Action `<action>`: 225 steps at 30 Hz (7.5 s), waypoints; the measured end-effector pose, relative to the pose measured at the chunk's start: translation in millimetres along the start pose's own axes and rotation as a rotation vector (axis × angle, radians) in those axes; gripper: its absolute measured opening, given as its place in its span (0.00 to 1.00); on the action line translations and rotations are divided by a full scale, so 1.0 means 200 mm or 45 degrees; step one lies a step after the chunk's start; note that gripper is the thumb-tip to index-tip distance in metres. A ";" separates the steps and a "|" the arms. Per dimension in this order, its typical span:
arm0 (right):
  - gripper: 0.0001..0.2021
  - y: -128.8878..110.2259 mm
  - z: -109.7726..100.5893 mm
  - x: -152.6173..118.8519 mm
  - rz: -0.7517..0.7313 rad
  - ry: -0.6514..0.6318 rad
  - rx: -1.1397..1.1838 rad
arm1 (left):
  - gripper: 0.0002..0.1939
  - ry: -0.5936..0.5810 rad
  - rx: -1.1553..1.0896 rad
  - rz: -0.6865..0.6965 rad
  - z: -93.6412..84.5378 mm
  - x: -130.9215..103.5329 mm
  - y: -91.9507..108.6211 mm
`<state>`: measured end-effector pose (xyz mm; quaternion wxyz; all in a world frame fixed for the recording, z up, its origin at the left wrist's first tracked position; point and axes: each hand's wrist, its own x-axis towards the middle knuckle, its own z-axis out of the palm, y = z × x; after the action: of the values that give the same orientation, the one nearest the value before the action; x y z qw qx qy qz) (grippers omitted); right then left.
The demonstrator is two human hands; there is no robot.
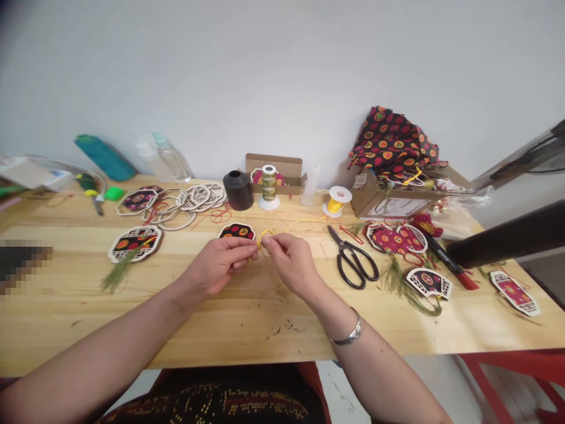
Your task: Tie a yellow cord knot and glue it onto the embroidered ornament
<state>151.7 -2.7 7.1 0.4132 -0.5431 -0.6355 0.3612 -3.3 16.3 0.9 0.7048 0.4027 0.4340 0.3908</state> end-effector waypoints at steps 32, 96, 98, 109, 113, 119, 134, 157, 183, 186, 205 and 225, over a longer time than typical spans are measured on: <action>0.13 -0.02 -0.01 0.02 0.409 -0.402 0.734 | 0.06 -0.022 0.081 0.039 0.02 -0.01 0.00; 0.11 0.00 -0.05 0.04 0.088 -0.103 -0.131 | 0.06 0.003 0.172 -0.009 0.02 -0.02 -0.01; 0.11 0.00 -0.04 0.04 0.113 -0.104 -0.110 | 0.06 -0.002 0.173 0.000 0.02 -0.02 -0.01; 0.10 0.01 -0.04 0.04 0.181 -0.159 0.063 | 0.06 0.033 0.093 -0.023 0.03 -0.02 -0.01; 0.09 0.02 -0.04 0.04 0.122 -0.107 -0.054 | 0.07 0.024 0.038 -0.042 0.02 -0.02 -0.01; 0.09 0.02 -0.04 0.05 0.064 -0.070 -0.116 | 0.07 -0.033 0.018 -0.015 0.01 -0.01 -0.03; 0.07 0.01 -0.03 0.04 0.063 -0.070 -0.078 | 0.05 0.097 1.182 1.044 0.01 -0.03 -0.07; 0.04 0.04 0.02 0.02 0.003 0.000 -0.098 | 0.10 -0.017 1.279 1.138 0.02 -0.08 -0.07; 0.08 0.00 -0.04 0.03 0.049 -0.180 0.043 | 0.10 -0.118 -0.057 -0.157 -0.01 0.01 -0.01; 0.08 -0.01 -0.05 0.03 0.060 -0.217 0.101 | 0.10 -0.159 -0.142 -0.232 -0.01 0.01 -0.01; 0.06 0.00 -0.11 0.05 0.070 -0.355 -0.008 | 0.07 -0.019 -0.078 -0.029 -0.01 0.02 -0.02; 0.08 0.01 0.07 -0.12 -0.817 0.105 -1.279 | 0.08 0.156 -0.113 -0.028 0.01 0.01 -0.03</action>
<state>141.0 -25.4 -3.8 0.2184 -0.4666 -0.8442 -0.1478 -0.1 16.7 -4.4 0.6983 0.3415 0.4631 0.4258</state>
